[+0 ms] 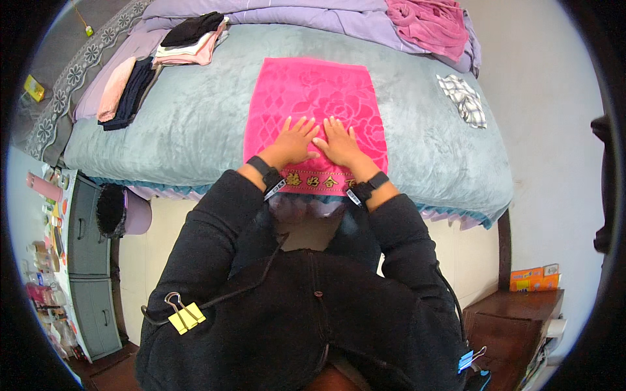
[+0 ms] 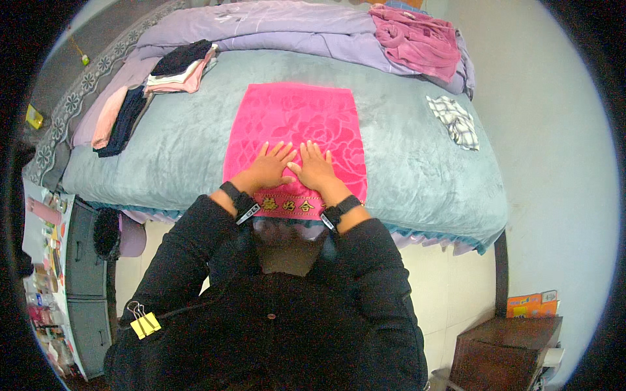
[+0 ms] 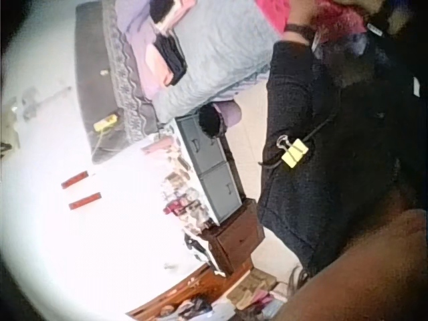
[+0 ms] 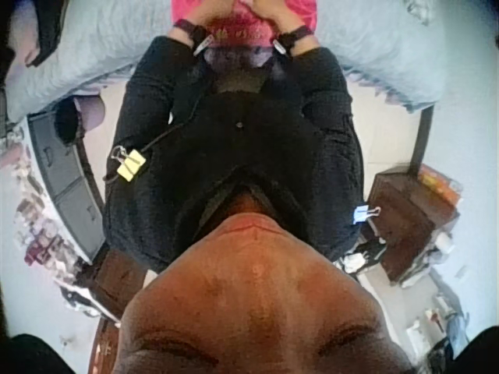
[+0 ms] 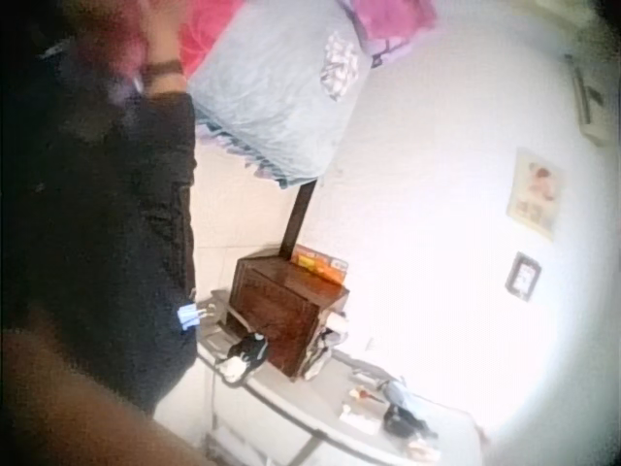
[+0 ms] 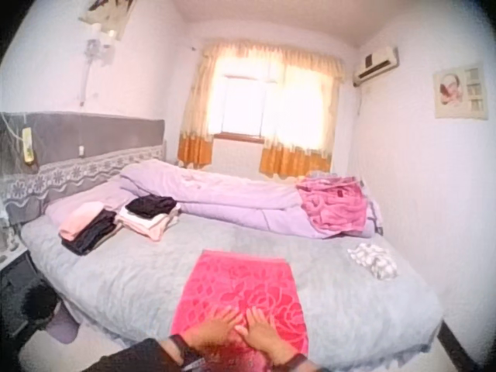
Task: The person folds a black garment on a bed, then picks up a pink towel, spreads it out, and folds it into a compact rectangle. The folded items remain on the bed.
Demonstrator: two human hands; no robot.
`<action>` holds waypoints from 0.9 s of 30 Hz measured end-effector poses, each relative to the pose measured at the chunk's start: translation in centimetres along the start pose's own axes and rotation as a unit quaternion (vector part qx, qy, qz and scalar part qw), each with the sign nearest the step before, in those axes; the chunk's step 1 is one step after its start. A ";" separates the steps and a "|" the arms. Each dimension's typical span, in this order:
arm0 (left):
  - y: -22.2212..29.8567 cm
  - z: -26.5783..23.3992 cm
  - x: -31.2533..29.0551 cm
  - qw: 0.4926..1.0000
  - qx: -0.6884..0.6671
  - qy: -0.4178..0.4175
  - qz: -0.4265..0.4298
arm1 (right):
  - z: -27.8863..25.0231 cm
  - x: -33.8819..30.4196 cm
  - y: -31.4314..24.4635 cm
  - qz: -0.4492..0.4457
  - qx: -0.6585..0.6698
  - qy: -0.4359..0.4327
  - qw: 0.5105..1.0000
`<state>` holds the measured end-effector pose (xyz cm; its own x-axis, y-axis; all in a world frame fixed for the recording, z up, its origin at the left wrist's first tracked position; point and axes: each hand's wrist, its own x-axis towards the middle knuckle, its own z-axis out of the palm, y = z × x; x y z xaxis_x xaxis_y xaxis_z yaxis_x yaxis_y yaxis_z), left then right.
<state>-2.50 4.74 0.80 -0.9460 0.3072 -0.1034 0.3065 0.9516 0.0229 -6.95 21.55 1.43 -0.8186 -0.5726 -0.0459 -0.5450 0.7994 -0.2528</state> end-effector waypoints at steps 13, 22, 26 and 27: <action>-12.7 -1.0 -3.8 0.940 -0.014 -0.070 -0.335 | -3.9 0.5 11.6 0.207 -0.084 -0.059 0.973; -5.0 -1.4 5.2 0.999 0.007 0.018 0.049 | -2.6 9.0 4.1 -0.111 -0.122 -0.098 0.981; -5.8 0.2 6.2 0.999 -0.022 -0.035 0.035 | -0.9 8.7 5.9 -0.110 -0.095 -0.128 0.981; -6.9 0.6 5.9 0.999 -0.020 -0.027 0.031 | -1.0 8.7 7.0 -0.097 -0.085 -0.132 0.983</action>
<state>-10.10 -0.07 -0.56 -0.9178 0.3661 -0.1533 0.3596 0.9305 0.0697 -18.10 22.35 0.20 -0.6330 -0.7263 -0.2681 -0.7267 0.6768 -0.1176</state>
